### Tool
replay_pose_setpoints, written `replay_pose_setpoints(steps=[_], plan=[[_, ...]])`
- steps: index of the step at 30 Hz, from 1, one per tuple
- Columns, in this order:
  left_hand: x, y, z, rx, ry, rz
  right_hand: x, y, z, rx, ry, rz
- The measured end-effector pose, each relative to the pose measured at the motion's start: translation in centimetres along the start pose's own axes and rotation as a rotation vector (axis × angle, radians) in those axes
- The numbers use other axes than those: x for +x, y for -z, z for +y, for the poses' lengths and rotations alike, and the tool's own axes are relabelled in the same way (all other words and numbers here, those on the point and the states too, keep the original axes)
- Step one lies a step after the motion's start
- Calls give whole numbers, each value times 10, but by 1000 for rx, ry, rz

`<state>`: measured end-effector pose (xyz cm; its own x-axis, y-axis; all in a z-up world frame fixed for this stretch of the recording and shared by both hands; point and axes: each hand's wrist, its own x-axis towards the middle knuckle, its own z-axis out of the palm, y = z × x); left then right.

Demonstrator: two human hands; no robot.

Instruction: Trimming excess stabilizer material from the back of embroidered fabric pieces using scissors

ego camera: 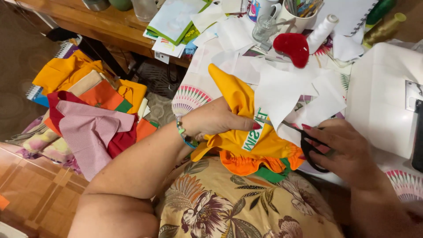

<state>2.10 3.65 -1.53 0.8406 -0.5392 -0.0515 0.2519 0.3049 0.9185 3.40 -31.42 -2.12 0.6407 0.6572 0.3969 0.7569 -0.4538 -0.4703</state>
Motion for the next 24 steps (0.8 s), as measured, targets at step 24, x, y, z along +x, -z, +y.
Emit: replay_pose_setpoints(steps=[24], plan=[[14, -18, 5, 372, 56, 104, 7, -39, 10, 176, 107, 214]])
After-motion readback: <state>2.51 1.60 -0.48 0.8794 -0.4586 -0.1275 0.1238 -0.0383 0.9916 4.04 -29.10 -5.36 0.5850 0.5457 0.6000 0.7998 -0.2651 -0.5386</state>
